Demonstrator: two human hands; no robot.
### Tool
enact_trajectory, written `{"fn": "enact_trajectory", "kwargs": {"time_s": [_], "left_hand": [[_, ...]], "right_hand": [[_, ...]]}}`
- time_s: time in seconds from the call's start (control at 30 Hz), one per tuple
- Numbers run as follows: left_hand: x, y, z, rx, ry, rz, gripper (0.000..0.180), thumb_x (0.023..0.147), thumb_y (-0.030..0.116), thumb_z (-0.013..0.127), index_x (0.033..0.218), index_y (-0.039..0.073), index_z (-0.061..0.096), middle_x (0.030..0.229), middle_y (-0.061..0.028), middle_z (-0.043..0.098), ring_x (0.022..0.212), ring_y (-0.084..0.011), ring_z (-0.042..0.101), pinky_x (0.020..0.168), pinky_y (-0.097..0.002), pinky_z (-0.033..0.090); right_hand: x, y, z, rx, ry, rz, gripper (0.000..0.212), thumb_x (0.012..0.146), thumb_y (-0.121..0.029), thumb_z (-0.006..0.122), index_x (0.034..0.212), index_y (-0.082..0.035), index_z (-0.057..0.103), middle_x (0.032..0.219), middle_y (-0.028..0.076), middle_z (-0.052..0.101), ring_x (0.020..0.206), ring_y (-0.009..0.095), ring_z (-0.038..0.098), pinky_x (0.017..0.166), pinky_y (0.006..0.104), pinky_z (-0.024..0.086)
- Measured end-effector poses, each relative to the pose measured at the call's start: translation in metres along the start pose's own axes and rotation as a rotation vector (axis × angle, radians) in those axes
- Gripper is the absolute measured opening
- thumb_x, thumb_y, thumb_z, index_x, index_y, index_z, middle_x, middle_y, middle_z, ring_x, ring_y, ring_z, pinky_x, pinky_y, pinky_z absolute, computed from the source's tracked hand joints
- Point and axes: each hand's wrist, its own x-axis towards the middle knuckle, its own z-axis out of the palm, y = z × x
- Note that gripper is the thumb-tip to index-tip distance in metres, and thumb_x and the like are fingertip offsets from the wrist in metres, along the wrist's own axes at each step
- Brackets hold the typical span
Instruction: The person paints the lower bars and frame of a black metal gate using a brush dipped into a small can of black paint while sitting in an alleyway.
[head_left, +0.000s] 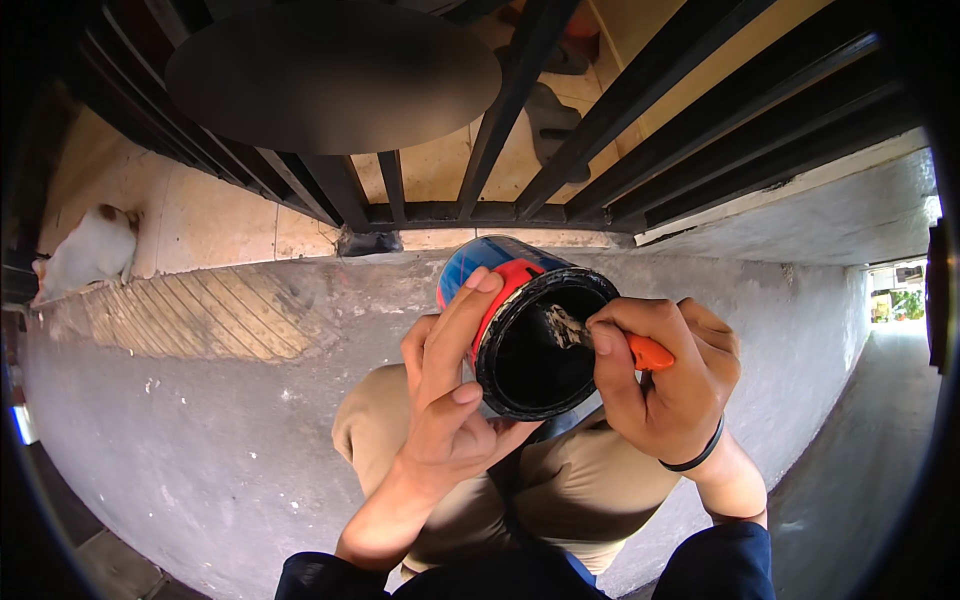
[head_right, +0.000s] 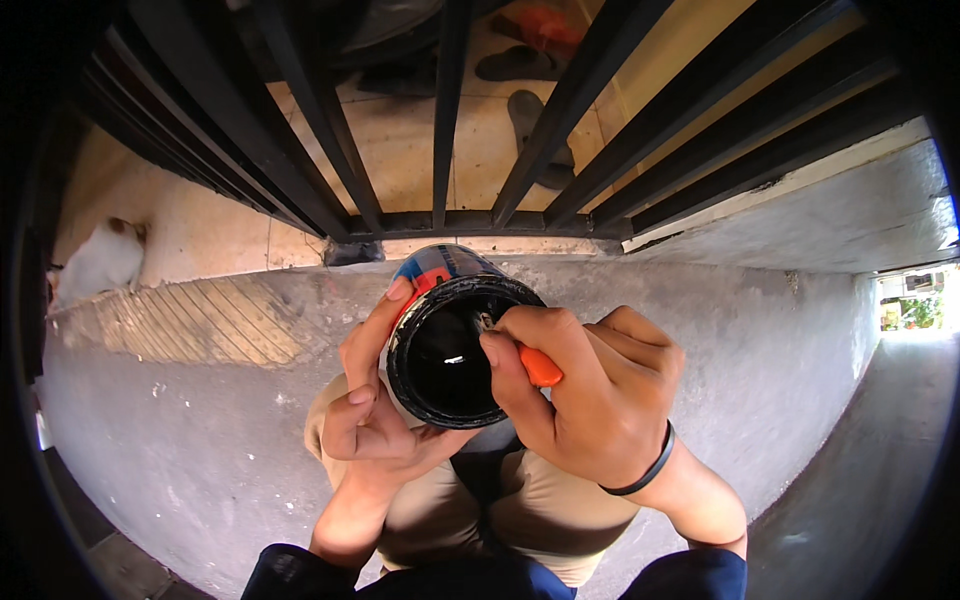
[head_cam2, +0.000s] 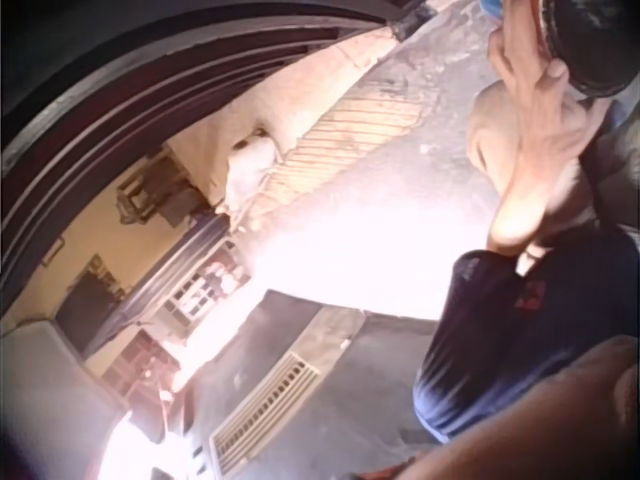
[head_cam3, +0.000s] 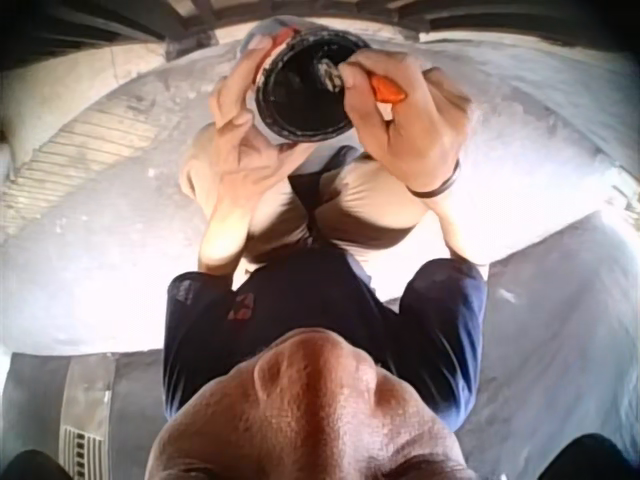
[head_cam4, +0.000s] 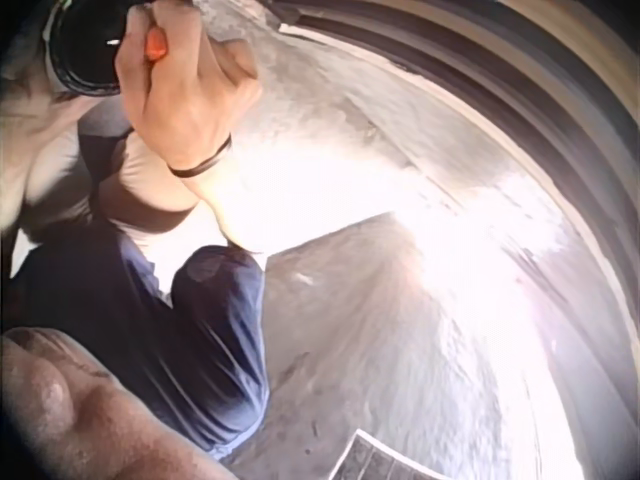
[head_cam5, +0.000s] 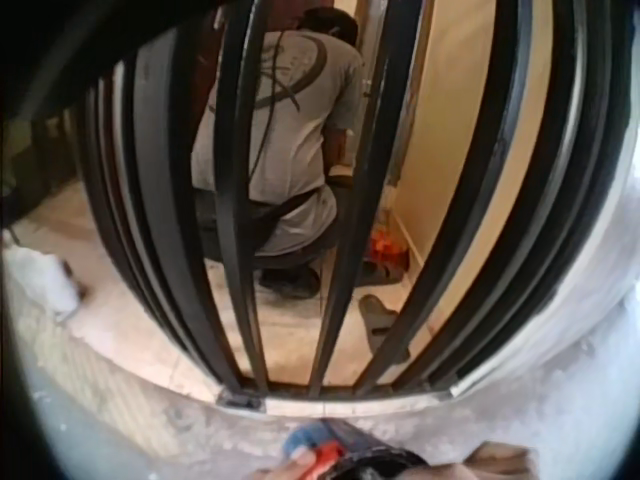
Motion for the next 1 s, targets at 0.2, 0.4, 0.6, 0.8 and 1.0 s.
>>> {"fn": "enact_trajectory", "kwargs": {"time_s": [0.2,0.4,0.6,0.8,1.0], "left_hand": [[0.005,0.003,-0.004,0.117,-0.065,0.027,0.114,0.075,0.020,0.102,0.147,0.026,0.014,0.151,-0.0343,0.052,0.124,-0.0449,0.064,0.096,-0.0485,0.056],[0.004,0.002,-0.008,0.112,-0.069,0.010,0.114,0.076,0.020,0.102,0.149,0.026,0.014,0.152,-0.0340,0.051,0.127,-0.0444,0.063,0.100,-0.0491,0.056],[-0.007,-0.008,0.006,-0.095,0.055,-0.094,0.115,0.070,0.013,0.103,0.155,0.031,0.029,0.154,-0.0267,0.057,0.137,-0.0426,0.060,0.105,-0.0476,0.040],[0.001,0.001,0.001,0.000,-0.105,-0.130,0.115,0.071,0.011,0.103,0.149,0.027,0.020,0.158,-0.0296,0.047,0.138,-0.0420,0.060,0.113,-0.0488,0.051],[0.001,-0.001,0.008,0.056,-0.139,-0.102,0.118,0.070,0.013,0.104,0.147,0.020,0.015,0.159,-0.0324,0.043,0.138,-0.0430,0.059,0.115,-0.0512,0.053]], "right_hand": [[-0.003,0.001,0.004,-0.005,0.009,0.002,0.019,0.087,-0.008,0.086,0.099,-0.008,0.072,0.064,0.000,0.064,0.046,0.020,0.055,0.052,0.0322,0.036],[0.000,-0.004,-0.001,0.032,0.030,0.006,0.017,0.086,-0.008,0.085,0.099,-0.008,0.074,0.073,0.002,0.071,0.052,0.020,0.061,0.054,0.0317,0.041],[-0.019,-0.011,-0.026,0.089,0.035,0.023,0.020,0.088,-0.010,0.083,0.107,-0.004,0.077,0.085,0.004,0.078,0.061,0.019,0.068,0.060,0.0300,0.049],[-0.045,-0.001,-0.024,0.178,-0.016,0.165,0.026,0.089,-0.012,0.083,0.114,-0.006,0.077,0.093,0.007,0.080,0.063,0.022,0.069,0.059,0.0314,0.051],[-0.053,0.003,-0.028,0.200,0.021,0.143,0.023,0.089,-0.011,0.083,0.111,-0.005,0.076,0.089,0.008,0.079,0.061,0.021,0.069,0.058,0.0310,0.053]]}}
